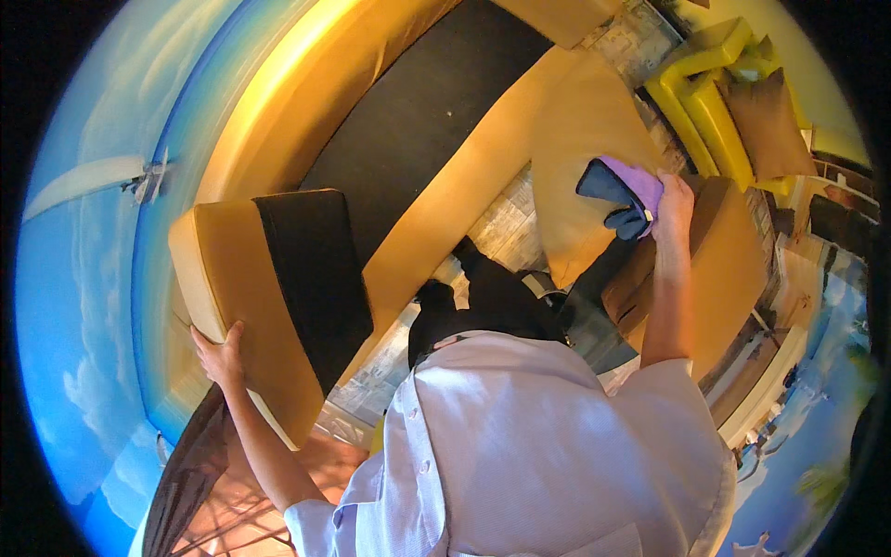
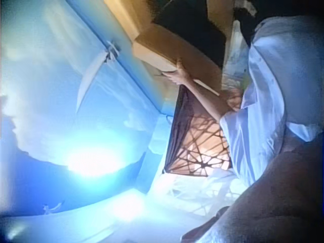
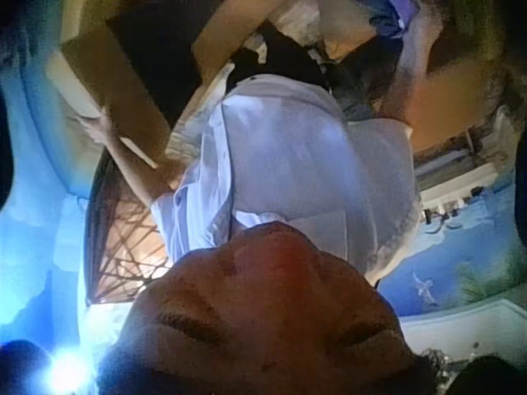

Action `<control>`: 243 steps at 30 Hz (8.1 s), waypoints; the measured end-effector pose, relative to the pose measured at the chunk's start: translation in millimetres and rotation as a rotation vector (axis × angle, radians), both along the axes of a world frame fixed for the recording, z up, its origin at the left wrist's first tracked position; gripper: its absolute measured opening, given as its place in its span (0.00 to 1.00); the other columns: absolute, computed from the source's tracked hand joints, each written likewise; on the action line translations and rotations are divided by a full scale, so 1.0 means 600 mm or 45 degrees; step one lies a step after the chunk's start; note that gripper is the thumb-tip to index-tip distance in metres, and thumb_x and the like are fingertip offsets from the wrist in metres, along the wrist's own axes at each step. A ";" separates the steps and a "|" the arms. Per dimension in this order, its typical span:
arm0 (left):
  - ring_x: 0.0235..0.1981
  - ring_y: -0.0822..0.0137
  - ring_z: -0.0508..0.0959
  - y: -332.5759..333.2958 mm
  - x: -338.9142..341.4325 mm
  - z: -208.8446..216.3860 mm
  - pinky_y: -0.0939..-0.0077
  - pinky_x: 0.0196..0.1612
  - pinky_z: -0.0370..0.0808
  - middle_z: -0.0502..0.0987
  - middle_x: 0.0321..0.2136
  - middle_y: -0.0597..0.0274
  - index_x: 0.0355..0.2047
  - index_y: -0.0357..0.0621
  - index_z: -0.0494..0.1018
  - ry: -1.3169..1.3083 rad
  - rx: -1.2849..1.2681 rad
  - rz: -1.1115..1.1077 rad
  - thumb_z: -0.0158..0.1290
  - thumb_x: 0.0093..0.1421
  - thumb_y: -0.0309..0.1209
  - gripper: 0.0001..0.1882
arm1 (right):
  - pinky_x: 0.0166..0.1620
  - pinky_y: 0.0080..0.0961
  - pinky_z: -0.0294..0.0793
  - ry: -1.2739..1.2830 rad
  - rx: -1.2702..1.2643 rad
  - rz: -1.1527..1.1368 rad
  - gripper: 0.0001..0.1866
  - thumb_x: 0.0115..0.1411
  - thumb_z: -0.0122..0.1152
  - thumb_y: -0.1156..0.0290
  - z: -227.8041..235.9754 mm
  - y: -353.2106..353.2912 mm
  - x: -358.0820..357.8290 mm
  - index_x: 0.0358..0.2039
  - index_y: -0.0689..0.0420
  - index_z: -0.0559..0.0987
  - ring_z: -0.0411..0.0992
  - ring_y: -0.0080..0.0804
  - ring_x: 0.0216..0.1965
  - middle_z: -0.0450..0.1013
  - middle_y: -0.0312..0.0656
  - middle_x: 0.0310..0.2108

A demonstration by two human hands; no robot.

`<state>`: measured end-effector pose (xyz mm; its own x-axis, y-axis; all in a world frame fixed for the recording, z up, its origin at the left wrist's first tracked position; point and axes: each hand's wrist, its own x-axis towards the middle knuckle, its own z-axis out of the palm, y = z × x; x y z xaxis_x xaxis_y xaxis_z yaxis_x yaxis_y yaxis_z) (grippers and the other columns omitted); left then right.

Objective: The person wipes the surfaces of a beige sofa and its cushions using a purple cloth. They lift and turn the cushions to clean all sides, then place them back on the sofa.

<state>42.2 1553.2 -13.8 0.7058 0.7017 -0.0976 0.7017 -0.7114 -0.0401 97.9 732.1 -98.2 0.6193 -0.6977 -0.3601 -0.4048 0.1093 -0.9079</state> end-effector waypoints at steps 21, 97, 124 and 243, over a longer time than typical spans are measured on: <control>0.60 0.44 0.75 0.200 -0.004 -0.035 0.53 0.62 0.76 0.65 0.68 0.32 0.75 0.26 0.49 -0.320 -0.663 -0.359 0.71 0.56 0.42 0.58 | 0.39 0.27 0.78 -0.096 0.120 -0.488 0.13 0.65 0.61 0.68 0.108 0.109 -0.339 0.40 0.66 0.84 0.78 0.31 0.34 0.81 0.44 0.35; 0.52 0.41 0.79 0.097 0.000 -0.052 0.46 0.54 0.81 0.72 0.61 0.33 0.71 0.26 0.56 -0.362 -0.653 -0.186 0.73 0.51 0.50 0.58 | 0.53 0.32 0.78 0.025 0.336 -1.054 0.28 0.66 0.68 0.58 -0.227 0.123 -1.189 0.62 0.58 0.75 0.76 0.32 0.53 0.77 0.39 0.54; 0.49 0.42 0.79 0.124 0.010 -0.056 0.42 0.50 0.82 0.72 0.59 0.30 0.68 0.26 0.55 -0.274 -0.891 -0.080 0.74 0.48 0.54 0.60 | 0.62 0.41 0.78 0.106 0.996 -0.981 0.44 0.68 0.60 0.34 -0.117 0.247 -1.148 0.65 0.64 0.74 0.78 0.45 0.58 0.78 0.51 0.60; 0.68 0.38 0.68 -0.018 0.015 0.002 0.42 0.68 0.67 0.67 0.66 0.34 0.78 0.39 0.47 0.008 -0.015 -0.088 0.71 0.47 0.61 0.69 | 0.61 0.42 0.78 -0.055 1.291 0.135 0.27 0.74 0.50 0.56 -0.185 0.187 -0.387 0.68 0.55 0.71 0.78 0.45 0.57 0.76 0.41 0.61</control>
